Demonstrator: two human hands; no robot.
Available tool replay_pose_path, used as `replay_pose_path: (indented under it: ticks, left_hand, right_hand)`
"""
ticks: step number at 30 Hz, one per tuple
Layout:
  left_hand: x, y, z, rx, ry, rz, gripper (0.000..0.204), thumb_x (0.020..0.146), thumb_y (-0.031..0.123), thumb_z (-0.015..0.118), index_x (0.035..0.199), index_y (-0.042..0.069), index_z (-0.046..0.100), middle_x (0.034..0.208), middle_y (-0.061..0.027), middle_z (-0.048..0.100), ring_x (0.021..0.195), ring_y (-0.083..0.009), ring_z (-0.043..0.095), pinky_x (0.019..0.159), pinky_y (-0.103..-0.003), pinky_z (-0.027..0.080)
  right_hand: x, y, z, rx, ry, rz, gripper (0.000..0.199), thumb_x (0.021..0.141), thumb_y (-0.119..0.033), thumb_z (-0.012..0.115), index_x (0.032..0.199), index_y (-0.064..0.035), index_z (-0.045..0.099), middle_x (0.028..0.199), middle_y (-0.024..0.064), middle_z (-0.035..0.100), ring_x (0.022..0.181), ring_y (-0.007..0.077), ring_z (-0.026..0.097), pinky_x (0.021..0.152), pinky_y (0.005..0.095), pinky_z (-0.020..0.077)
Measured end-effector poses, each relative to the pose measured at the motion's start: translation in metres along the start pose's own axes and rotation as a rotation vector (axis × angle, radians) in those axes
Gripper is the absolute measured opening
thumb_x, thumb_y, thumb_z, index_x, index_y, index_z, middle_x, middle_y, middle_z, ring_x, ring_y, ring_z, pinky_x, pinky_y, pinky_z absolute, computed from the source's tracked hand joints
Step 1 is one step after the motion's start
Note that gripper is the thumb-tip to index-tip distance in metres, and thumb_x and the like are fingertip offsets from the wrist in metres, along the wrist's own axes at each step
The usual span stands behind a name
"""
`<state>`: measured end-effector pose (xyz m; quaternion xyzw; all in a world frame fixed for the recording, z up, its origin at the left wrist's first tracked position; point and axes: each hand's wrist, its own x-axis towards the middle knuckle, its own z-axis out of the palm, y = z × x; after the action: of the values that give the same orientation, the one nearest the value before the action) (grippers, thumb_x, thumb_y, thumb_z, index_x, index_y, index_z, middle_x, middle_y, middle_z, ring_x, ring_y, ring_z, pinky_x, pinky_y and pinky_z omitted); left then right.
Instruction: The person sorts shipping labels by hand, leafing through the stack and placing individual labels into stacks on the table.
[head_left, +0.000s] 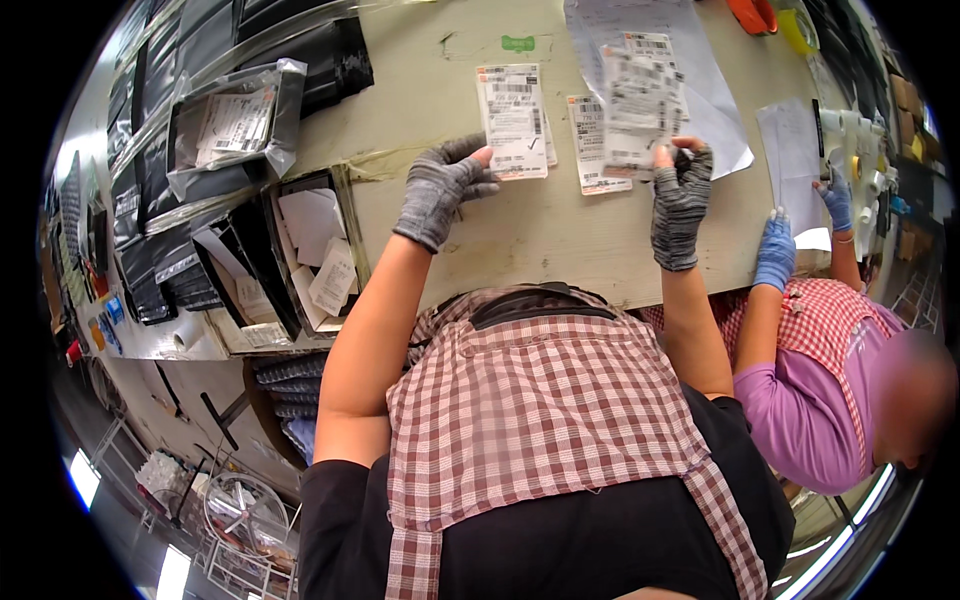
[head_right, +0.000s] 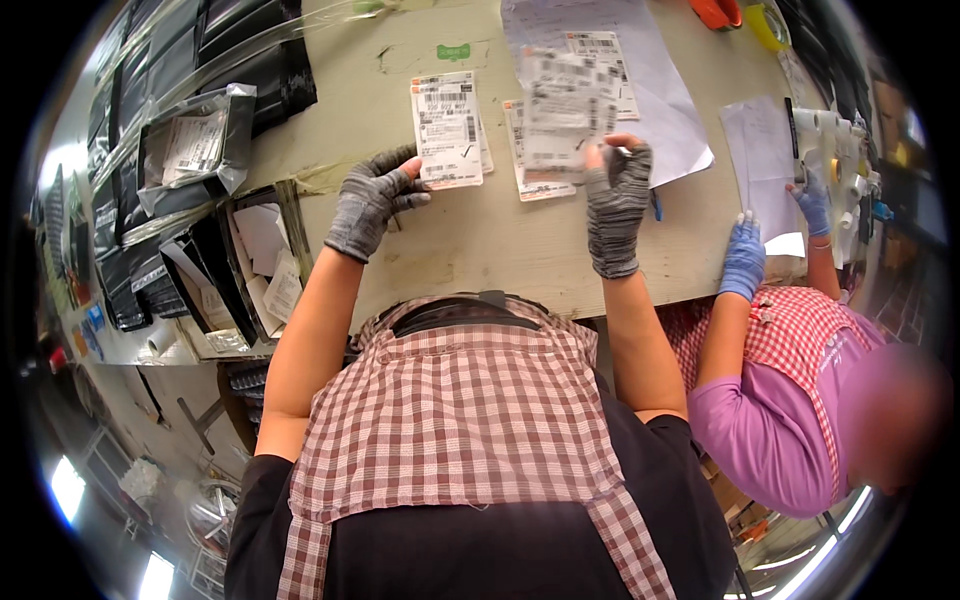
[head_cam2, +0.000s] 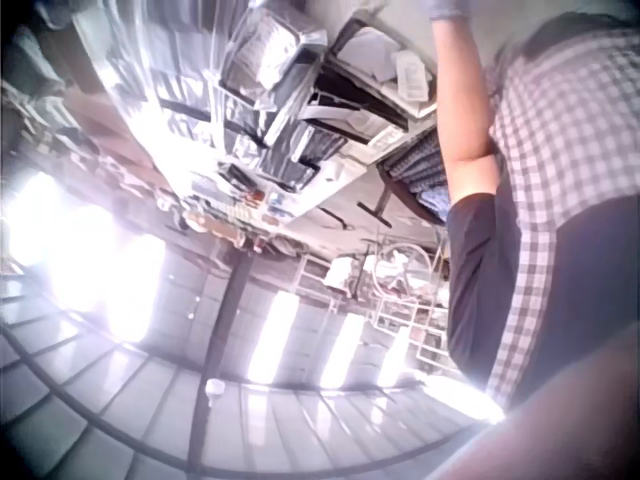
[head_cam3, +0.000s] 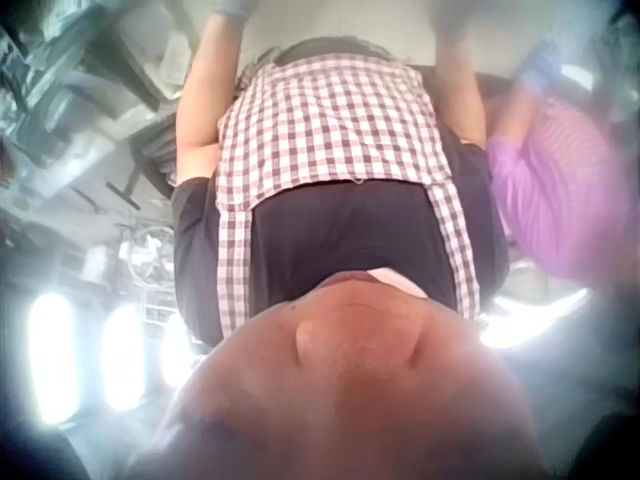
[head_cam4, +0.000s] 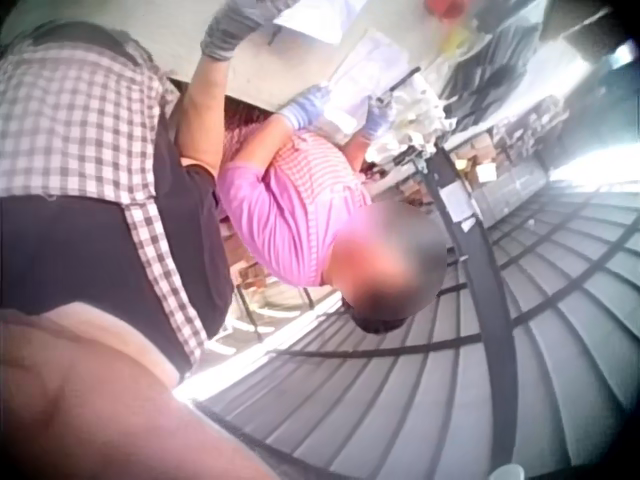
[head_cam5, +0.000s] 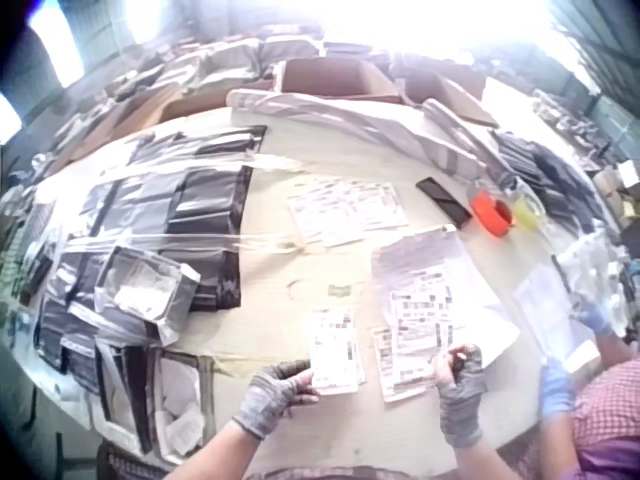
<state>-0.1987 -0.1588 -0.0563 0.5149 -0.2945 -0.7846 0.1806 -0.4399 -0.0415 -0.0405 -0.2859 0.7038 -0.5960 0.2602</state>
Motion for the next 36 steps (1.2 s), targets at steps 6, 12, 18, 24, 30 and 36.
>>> replay_pose_path:
  ticks: [6,12,18,24,30,36]
  left_hand:
    - [-0.034,-0.010,-0.001,0.001,0.025,0.144,0.050,0.087,0.011,0.062,0.130,-0.006,0.043,0.118,-0.0149,0.056,0.098,-0.0161,0.060,0.080,-0.025,0.055]
    - [-0.051,-0.008,0.002,0.031,-0.053,0.156,0.057,0.087,0.014,0.060,0.134,-0.006,0.037,0.131,-0.0147,0.048,0.115,-0.0195,0.050,0.097,-0.031,0.043]
    - [-0.060,-0.005,0.009,0.133,-0.060,0.152,0.062,0.085,0.016,0.063,0.138,-0.002,0.036,0.132,-0.0125,0.048,0.120,-0.0182,0.046,0.099,-0.028,0.037]
    - [-0.030,-0.014,-0.009,1.172,0.184,0.685,0.055,0.081,0.022,0.068,0.131,0.009,0.049,0.132,-0.0152,0.048,0.123,-0.0282,0.045,0.102,-0.036,0.037]
    - [0.050,0.049,0.022,1.541,0.212,0.833,0.071,0.069,0.025,0.077,0.131,0.010,0.047,0.127,-0.0159,0.050,0.112,-0.0322,0.050,0.096,-0.039,0.042]
    - [0.067,0.072,0.053,1.898,0.079,0.534,0.070,0.059,0.032,0.083,0.118,0.010,0.053,0.113,-0.0144,0.057,0.106,-0.0323,0.051,0.090,-0.041,0.043]
  right_hand:
    - [-0.010,0.017,0.018,-0.201,-0.289,-0.122,0.014,0.087,0.000,0.055,0.097,-0.0090,0.058,0.078,-0.0039,0.058,0.063,0.0021,0.048,0.057,0.0186,0.0425]
    - [-0.021,0.012,0.068,-0.265,-0.462,-0.003,0.019,0.085,-0.007,0.057,0.104,-0.0094,0.054,0.060,0.0029,0.051,0.053,0.0124,0.050,0.053,0.0281,0.0440]
    - [-0.021,0.007,0.039,-0.713,-0.545,-0.105,0.039,0.082,-0.022,0.065,0.117,-0.0111,0.051,0.063,0.0043,0.047,0.055,0.0184,0.049,0.056,0.0303,0.0459]
    - [-0.021,0.020,-0.013,-1.265,-0.459,-0.450,0.064,0.072,-0.033,0.073,0.126,-0.0084,0.049,0.116,0.0134,0.054,0.099,0.0273,0.056,0.086,0.0347,0.0468]
    - [-0.016,0.036,-0.019,-1.032,-0.429,-0.584,0.044,0.070,-0.022,0.074,0.109,-0.0077,0.061,0.103,0.0095,0.061,0.085,0.0262,0.060,0.073,0.0348,0.0508]
    - [-0.019,0.040,-0.023,-0.992,-0.387,-0.933,0.021,0.075,-0.016,0.067,0.095,-0.0106,0.063,0.089,0.0044,0.064,0.068,0.0199,0.058,0.062,0.0337,0.0477]
